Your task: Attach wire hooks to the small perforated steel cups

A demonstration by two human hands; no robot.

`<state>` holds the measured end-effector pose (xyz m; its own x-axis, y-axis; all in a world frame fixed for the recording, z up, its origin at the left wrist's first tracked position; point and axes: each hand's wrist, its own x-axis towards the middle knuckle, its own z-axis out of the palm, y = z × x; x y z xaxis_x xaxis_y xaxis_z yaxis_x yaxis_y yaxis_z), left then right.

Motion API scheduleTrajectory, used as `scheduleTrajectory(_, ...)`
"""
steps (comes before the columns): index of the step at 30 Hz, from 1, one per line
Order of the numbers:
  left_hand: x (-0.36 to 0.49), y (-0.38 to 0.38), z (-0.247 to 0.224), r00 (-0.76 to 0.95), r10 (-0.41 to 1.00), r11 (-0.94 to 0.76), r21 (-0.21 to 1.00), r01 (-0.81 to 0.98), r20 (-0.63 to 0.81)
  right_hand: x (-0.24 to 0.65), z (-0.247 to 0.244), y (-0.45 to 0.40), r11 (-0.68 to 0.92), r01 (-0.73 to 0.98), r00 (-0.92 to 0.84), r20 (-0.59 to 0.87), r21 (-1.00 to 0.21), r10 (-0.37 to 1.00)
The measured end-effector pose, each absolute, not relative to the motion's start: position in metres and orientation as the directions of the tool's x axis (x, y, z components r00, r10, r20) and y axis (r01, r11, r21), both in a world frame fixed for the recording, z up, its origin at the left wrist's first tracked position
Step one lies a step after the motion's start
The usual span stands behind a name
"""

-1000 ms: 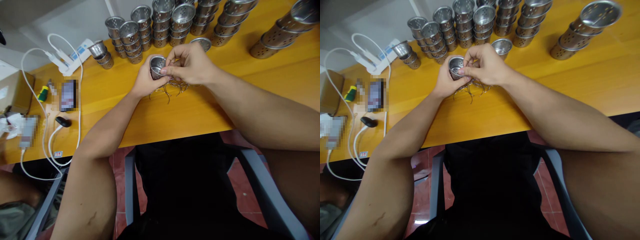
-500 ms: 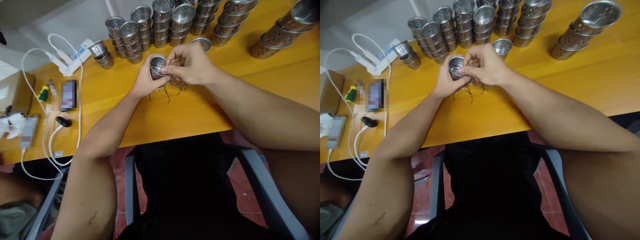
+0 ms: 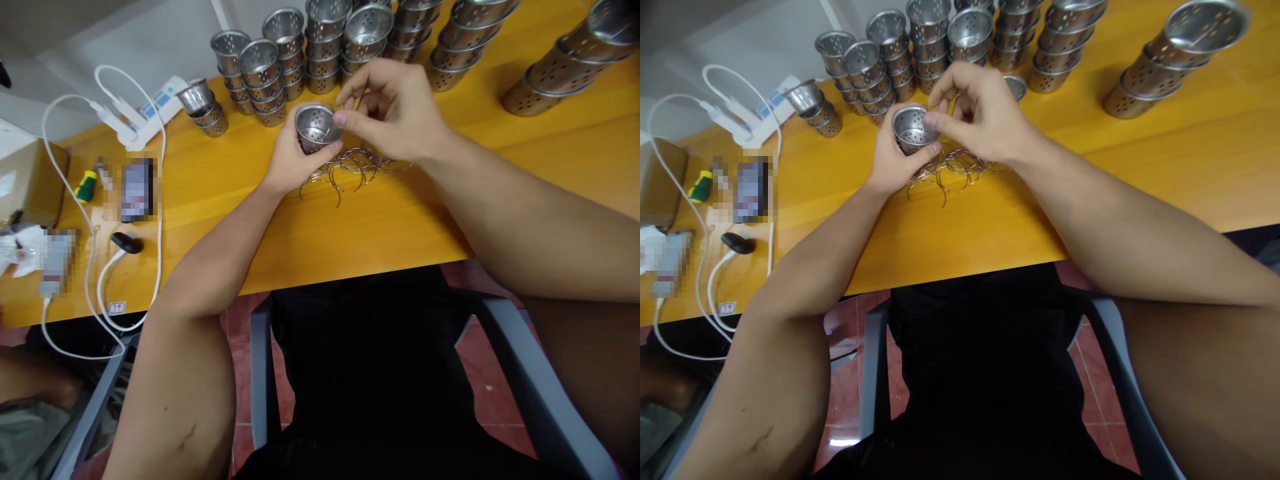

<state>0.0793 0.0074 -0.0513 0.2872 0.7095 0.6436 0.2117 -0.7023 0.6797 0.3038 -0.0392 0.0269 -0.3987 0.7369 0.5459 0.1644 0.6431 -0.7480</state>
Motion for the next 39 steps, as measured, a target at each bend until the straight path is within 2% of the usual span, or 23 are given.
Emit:
scheduleTrajectory(3,0.079,0.009,-0.051,0.255,0.746,-0.665,0.71,0.233,0.615,0.308,0.026,-0.038,0.735,0.237,-0.441,0.604,-0.635,0.664)
scheduleTrajectory(8,0.078,0.012,-0.056,0.265,0.731,-0.68,0.701,0.213,0.629,0.306,0.02,-0.039,0.779,0.23,-0.528,0.598,-0.583,0.604)
scheduleTrajectory(12,0.076,0.016,-0.059,0.255,0.718,-0.695,0.684,0.222,0.648,0.306,0.019,-0.039,0.753,0.288,-0.486,0.587,-0.591,0.647)
scheduleTrajectory(17,0.076,0.016,-0.058,0.253,0.717,-0.697,0.675,0.242,0.65,0.31,0.024,-0.039,0.775,0.31,-0.509,0.593,-0.55,0.624)
scheduleTrajectory(24,0.076,0.012,-0.052,0.211,0.767,-0.641,0.736,0.218,0.606,0.312,0.022,-0.036,0.786,0.321,-0.585,0.542,-0.529,0.604)
scheduleTrajectory(31,0.078,0.011,-0.055,0.234,0.768,-0.639,0.737,0.22,0.596,0.304,0.014,-0.036,0.738,0.269,-0.582,0.505,-0.619,0.637)
scheduleTrajectory(39,0.082,0.005,-0.055,0.336,0.675,-0.734,0.646,0.209,0.657,0.302,0.018,-0.042,0.755,0.375,-0.543,0.533,-0.538,0.649)
